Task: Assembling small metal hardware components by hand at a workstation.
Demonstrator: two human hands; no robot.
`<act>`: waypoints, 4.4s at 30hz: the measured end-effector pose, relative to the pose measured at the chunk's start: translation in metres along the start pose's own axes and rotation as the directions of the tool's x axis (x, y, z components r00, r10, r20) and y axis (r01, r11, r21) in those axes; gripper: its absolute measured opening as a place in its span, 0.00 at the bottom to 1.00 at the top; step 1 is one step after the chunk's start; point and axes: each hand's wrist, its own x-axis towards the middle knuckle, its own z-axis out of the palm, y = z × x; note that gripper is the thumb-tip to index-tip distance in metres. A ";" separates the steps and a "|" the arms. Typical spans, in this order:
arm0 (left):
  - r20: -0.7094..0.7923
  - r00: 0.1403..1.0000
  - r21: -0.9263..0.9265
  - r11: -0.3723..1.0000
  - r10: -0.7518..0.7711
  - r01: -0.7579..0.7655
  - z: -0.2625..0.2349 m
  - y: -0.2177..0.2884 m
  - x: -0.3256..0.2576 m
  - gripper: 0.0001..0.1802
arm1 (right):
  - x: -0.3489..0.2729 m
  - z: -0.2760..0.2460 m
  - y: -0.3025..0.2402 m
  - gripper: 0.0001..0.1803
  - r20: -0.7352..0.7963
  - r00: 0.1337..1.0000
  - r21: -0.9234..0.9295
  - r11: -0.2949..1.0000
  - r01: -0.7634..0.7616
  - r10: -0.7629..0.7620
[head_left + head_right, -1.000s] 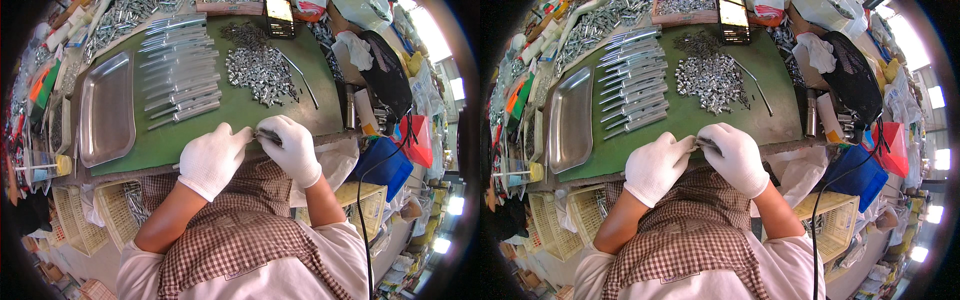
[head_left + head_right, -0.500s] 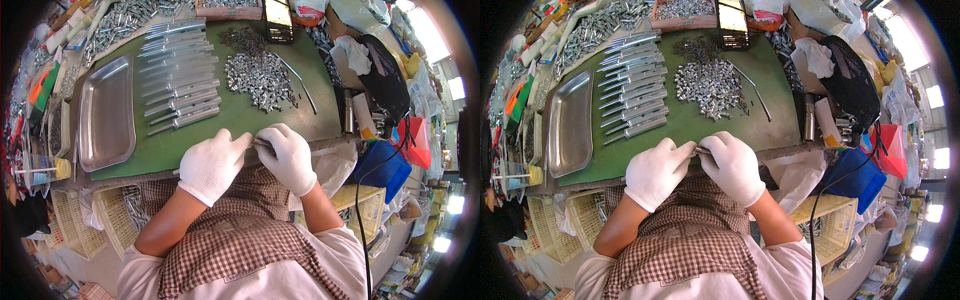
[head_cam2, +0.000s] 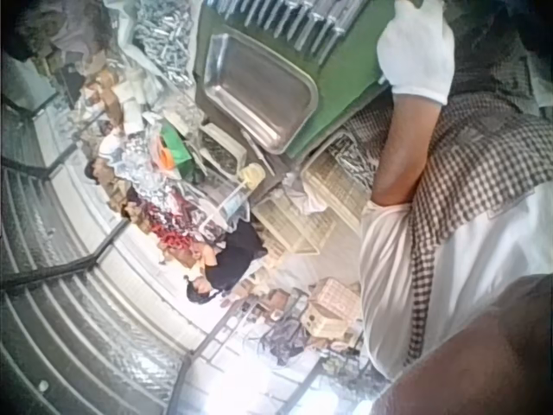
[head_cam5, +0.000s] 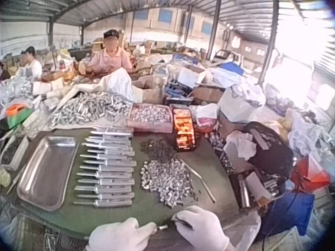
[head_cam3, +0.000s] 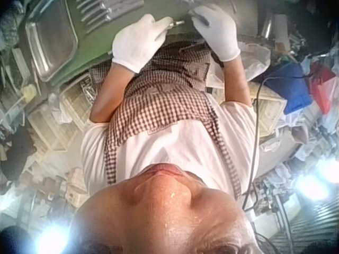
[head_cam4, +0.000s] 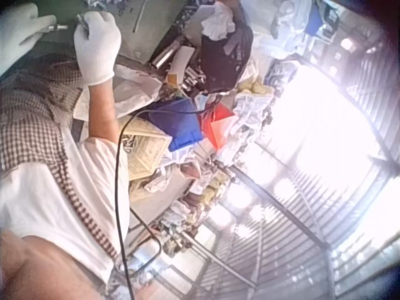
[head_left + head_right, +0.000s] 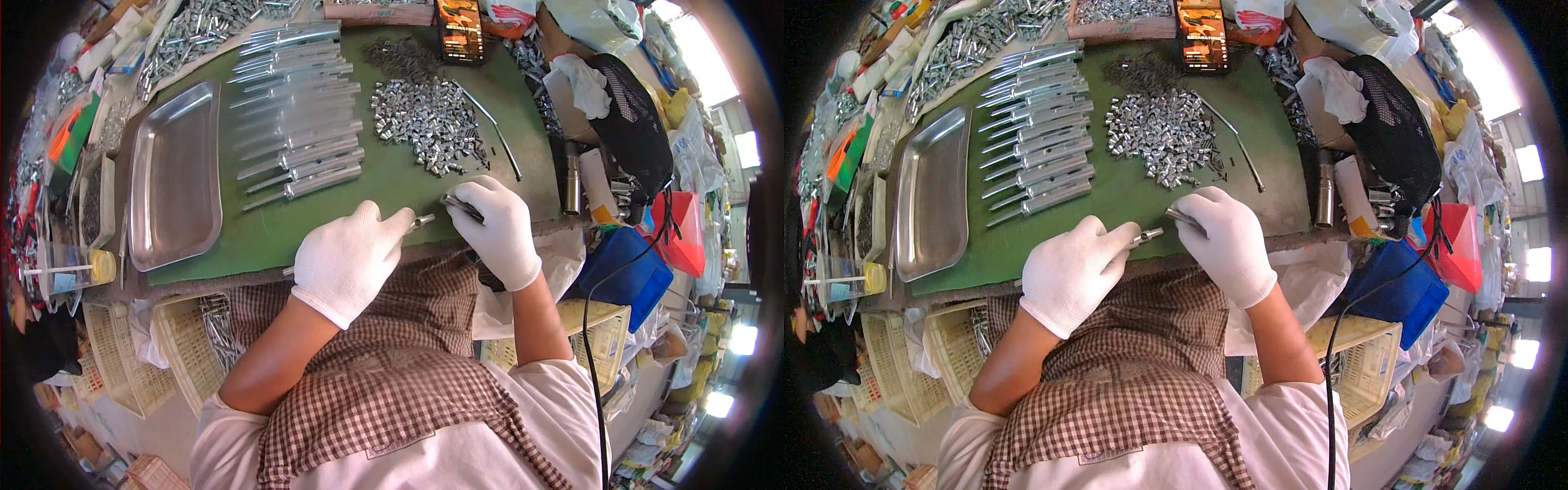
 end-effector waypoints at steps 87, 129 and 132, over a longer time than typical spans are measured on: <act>-0.365 0.928 0.157 0.987 0.080 -0.024 -0.020 -0.050 -0.004 0.17 | 0.015 0.047 -0.033 0.20 0.058 0.927 0.992 0.086 -0.097 0.371; -0.066 0.998 -0.181 0.983 0.008 -0.020 -0.022 -0.029 -0.006 0.35 | -0.009 0.020 -0.037 0.10 0.120 0.958 0.535 0.795 -0.284 0.261; -0.090 0.996 -0.172 0.985 0.014 -0.029 -0.021 -0.029 -0.006 0.35 | -0.009 0.024 -0.034 0.10 0.118 0.957 0.564 0.775 -0.285 0.266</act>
